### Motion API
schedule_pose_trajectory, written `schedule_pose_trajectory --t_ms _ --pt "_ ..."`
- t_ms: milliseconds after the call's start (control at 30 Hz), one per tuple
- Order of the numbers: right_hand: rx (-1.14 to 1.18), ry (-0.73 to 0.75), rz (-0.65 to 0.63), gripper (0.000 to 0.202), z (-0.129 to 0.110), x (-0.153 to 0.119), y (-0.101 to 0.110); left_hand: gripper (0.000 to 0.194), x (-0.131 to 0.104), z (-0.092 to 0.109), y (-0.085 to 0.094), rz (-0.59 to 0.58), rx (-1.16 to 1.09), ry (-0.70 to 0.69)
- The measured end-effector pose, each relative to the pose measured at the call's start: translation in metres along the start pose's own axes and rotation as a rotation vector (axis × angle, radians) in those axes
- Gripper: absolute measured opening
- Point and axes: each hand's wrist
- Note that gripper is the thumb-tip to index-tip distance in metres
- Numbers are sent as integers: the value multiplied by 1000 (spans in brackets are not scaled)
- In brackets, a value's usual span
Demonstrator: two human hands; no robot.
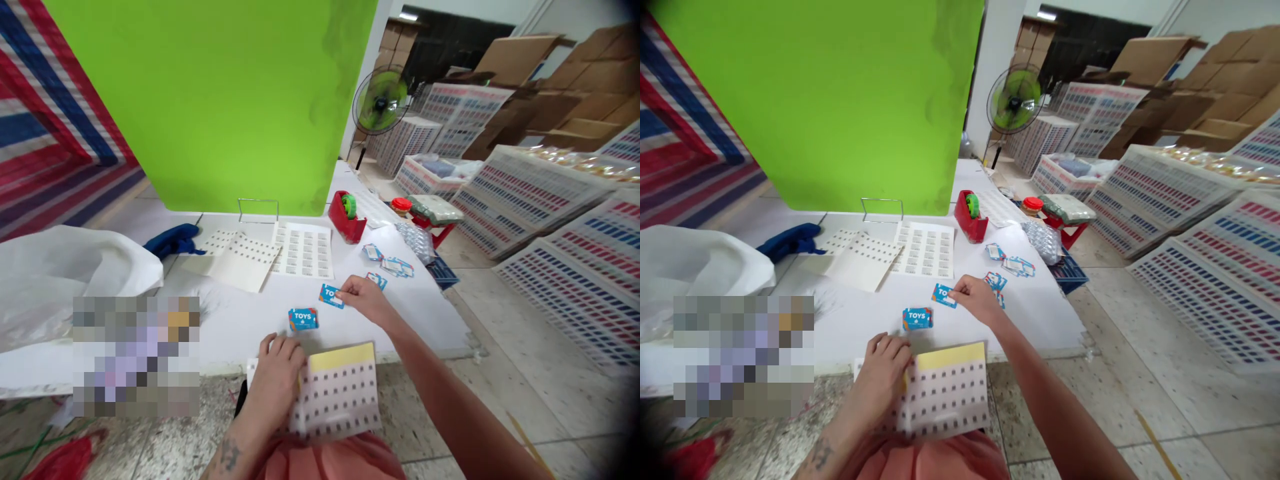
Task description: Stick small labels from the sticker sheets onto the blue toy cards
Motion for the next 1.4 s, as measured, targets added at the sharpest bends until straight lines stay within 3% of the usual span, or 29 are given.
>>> schedule_pose_trajectory --t_ms 133,267,500,667,833,1067,1200,1300,1400 --pt "52 -61 57 25 20 5 31 24 -1 0 -1 0 -36 -2" --pt "57 -89 90 26 33 7 46 24 -1 -1 -2 -3 -48 8" --pt "133 -59 13 35 32 1 34 24 -1 1 2 -36 -39 17" --pt "-11 -32 22 21 39 4 36 27 -3 1 3 -30 -31 16" --pt "-128 -7 29 20 55 8 47 27 -5 1 5 -58 -59 48" --pt "-244 0 -8 24 60 4 39 22 -7 2 6 -98 -60 79" --pt "-356 45 48 25 49 4 40 24 -5 0 9 -128 -64 125" --pt "-514 199 136 22 22 -9 31 25 -3 -1 10 -109 -70 159" --pt "-440 370 -23 22 -15 -36 5 22 0 -2 8 -63 -103 185"
Point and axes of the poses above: each hand's wrist, its own x-axis towards the middle knuckle, its own y-axis out of the back of the hand, z = x × y, and after that the axes turned 2 degrees about y, right-handed
